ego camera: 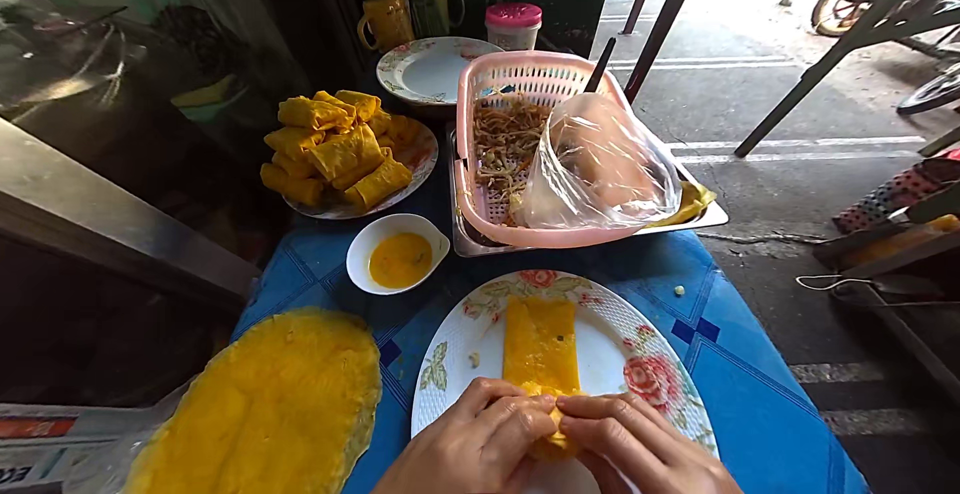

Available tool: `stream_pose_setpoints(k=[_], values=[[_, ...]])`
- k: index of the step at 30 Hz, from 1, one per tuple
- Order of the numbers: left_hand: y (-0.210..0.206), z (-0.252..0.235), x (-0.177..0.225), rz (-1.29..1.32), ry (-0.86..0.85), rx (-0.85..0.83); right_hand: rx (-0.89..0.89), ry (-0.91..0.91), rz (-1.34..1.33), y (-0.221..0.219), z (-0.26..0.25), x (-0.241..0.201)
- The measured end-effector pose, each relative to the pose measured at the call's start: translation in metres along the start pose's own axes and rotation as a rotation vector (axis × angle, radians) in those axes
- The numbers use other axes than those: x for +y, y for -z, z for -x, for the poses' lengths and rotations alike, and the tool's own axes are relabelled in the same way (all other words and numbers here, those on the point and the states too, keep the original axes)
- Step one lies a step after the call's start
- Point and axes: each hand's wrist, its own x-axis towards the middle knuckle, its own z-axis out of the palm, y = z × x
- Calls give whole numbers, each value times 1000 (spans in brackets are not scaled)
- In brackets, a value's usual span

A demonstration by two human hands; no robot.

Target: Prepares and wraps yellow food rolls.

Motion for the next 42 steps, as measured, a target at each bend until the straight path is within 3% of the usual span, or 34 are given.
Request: stream_pose_setpoints(k=[9, 23, 28, 32, 38, 42], values=[[13, -29, -31, 133, 56, -73, -41, -151, -269, 14, -27, 25], [8, -49, -32, -98, 260, -48, 0, -174, -3, 7, -49, 51], [1, -50, -35, -177, 147, 70, 157, -68, 139, 0, -40, 39], [-3, -48, -34, -190, 101, 96, 89, -77, 200, 1, -22, 16], [-5, -47, -32, -244, 110, 109, 166, 6, 366, -21, -16, 7], [-8, -46, -34, -294, 51, 142, 110, 50, 289, -16, -11, 6]])
